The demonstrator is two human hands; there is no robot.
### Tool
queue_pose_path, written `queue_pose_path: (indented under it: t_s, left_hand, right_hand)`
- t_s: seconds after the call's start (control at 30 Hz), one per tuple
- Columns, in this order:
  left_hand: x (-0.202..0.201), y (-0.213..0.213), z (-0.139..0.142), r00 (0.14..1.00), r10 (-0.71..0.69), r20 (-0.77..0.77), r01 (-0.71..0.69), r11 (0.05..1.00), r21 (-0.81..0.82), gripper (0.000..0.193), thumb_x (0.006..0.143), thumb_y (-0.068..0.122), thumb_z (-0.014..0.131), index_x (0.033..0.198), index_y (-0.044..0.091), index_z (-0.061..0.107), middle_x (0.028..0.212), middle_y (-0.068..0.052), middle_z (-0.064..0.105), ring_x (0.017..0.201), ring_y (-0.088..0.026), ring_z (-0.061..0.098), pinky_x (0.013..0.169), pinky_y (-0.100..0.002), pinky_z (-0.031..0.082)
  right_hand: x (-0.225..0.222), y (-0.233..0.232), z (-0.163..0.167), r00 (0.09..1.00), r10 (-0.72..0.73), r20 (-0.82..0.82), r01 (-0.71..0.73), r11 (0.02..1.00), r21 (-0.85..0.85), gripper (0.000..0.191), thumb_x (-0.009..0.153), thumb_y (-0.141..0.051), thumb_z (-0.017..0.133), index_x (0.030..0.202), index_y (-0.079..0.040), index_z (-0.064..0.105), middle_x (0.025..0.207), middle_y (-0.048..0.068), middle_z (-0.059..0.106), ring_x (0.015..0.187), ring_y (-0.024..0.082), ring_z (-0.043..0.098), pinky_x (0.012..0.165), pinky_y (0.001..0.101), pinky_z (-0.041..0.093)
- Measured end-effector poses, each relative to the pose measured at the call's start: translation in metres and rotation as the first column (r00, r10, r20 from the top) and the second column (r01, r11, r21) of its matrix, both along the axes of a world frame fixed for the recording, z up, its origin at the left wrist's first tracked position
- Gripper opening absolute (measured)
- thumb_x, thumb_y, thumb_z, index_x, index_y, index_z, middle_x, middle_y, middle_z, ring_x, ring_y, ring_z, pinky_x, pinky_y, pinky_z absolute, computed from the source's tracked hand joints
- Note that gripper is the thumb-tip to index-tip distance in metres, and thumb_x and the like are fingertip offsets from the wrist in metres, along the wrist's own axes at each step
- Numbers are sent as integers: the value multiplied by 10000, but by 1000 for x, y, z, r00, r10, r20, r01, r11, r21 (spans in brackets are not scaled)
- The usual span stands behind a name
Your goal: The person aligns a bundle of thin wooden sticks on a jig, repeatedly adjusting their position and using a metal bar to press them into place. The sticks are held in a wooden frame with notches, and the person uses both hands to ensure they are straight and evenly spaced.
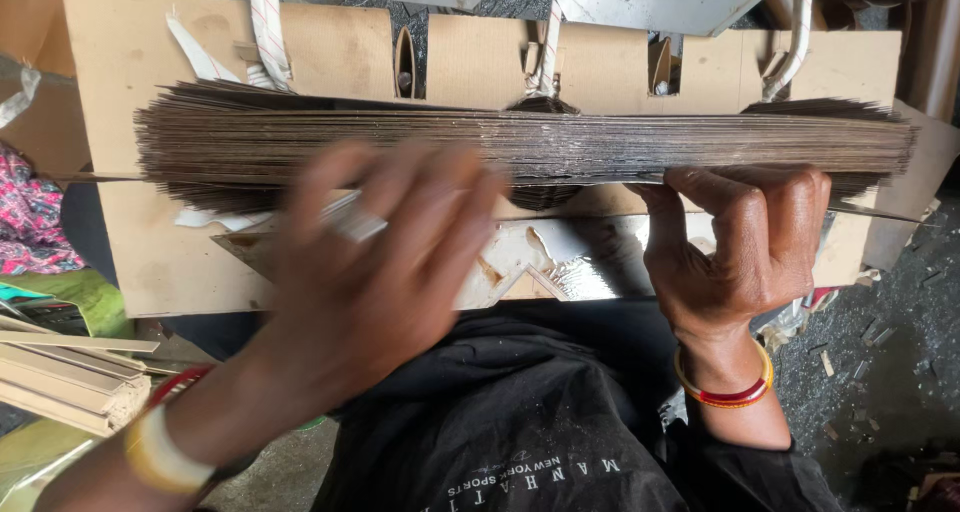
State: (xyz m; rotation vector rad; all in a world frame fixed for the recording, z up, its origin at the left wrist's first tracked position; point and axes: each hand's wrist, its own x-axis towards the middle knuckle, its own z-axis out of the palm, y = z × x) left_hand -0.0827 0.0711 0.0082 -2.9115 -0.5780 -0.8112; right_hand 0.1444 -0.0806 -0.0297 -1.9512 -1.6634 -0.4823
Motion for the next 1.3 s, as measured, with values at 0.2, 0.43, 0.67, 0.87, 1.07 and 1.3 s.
queue_pose_path:
  t_s: [0.2, 0.43, 0.67, 0.87, 1.07, 1.3]
  left_hand:
    - [40, 3, -49, 982, -62, 179, 78, 993, -87, 175, 1040, 101, 734, 925, 99, 602, 919, -8, 552, 903, -152, 550, 783, -340, 429]
    - [43, 2, -51, 991, -79, 107, 91, 989, -113, 91, 1021, 79, 717, 999, 81, 629, 997, -27, 583, 960, -161, 576, 816, -329, 476]
    - [-2, 55, 3, 922, -229, -313, 261, 963, 64, 610, 972, 365, 632, 1485, 57, 519, 1489, -132, 515, 1408, -262, 458, 1178, -466, 363]
    - [-3, 75, -26, 872, -381, -306, 282, 904, -322, 757, 1012, 485, 452, 1631, 103, 241, 1692, -71, 254, 1565, -234, 217, 1283, -513, 155]
    - [15, 61, -37, 890, -398, -224, 239, 824, -513, 661, 1068, 441, 375, 1655, 251, 138, 1743, -34, 180, 1606, -212, 136, 1284, -620, 44]
    - [13, 62, -37, 894, -301, -332, 211, 936, -280, 690, 1070, 557, 422, 1675, 443, 110, 1755, -113, 176, 1593, -297, 130, 1204, -661, 40]
  right_hand:
    - [12, 4, -13, 1000, 24, 14, -25, 999, 25, 227, 936, 32, 860, 1010, -63, 667, 924, 90, 552, 905, 278, 529, 783, 401, 425]
    - [18, 3, -13, 994, 85, -63, -88, 995, -48, 258, 988, -108, 910, 1084, -73, 673, 968, 81, 553, 921, 275, 546, 817, 388, 419]
    - [47, 11, 30, 919, 202, 340, -109, 956, -274, 737, 932, -529, 812, 1478, -117, 537, 1467, 192, 534, 1337, 343, 496, 1115, 515, 349]
    - [67, 18, 24, 877, 306, 371, -123, 888, -442, 619, 942, -475, 772, 1514, -361, 563, 1616, 107, 503, 1459, 310, 461, 1214, 500, 314]
    - [93, 11, -7, 897, 269, 351, -94, 891, -443, 503, 951, -378, 732, 1419, -444, 561, 1555, 100, 558, 1383, 288, 565, 1194, 467, 338]
    - [114, 3, -34, 875, 232, 425, -57, 922, -384, 543, 1048, -443, 687, 1554, -442, 491, 1667, 128, 515, 1450, 293, 571, 1290, 483, 288]
